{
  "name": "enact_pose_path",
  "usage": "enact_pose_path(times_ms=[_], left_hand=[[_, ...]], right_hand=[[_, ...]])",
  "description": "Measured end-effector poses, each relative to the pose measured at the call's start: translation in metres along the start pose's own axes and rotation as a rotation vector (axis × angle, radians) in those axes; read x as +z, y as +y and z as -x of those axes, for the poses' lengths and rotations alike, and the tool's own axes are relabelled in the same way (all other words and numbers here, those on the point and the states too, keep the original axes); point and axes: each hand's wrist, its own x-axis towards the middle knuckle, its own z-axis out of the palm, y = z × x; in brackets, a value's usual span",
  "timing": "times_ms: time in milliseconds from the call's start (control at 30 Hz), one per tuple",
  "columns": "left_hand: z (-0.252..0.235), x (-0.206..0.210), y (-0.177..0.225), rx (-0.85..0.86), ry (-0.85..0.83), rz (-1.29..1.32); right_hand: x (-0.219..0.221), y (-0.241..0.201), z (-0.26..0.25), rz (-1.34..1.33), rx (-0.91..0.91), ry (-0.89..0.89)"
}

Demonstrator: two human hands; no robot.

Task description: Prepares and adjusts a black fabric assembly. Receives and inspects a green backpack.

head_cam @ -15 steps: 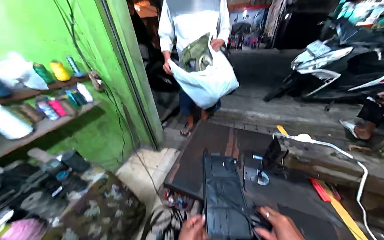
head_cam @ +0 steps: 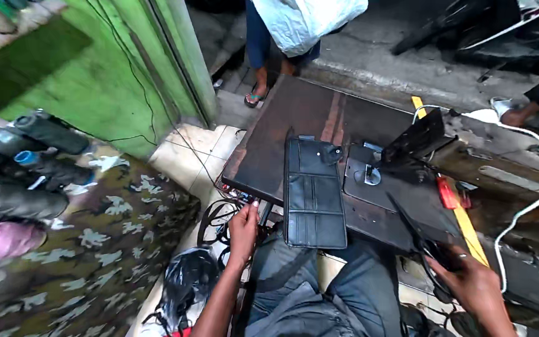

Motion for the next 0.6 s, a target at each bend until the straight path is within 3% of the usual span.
enact_pose_path(times_ms=[100, 167, 300, 433, 600], left_hand=[[-0.019, -0.009, 0.027, 0.35, 0.11, -0.312], [-0.038, -0.011, 0.046, 0.473, 0.068, -0.349], [-0.085, 0.002, 0.076, 0.556, -0.126, -0.511], [-0.098, 0.021, 0.088, 0.612, -0.192, -0.575], [-0.082, 0.031, 0.074, 0.53, -0.289, -0.606]], right_hand=[[-0.006, 0.005, -0.014, 0.077, 0.049, -0.016], [-0.006, 0.003, -0.021, 0.112, 0.041, -0.029], [0.001, -0.008, -0.026, 0.207, 0.04, 0.009], [-0.001, -0.028, -0.028, 0.25, 0.136, 0.033], [0.01, -0.068, -0.043, 0.153, -0.152, 0.102]])
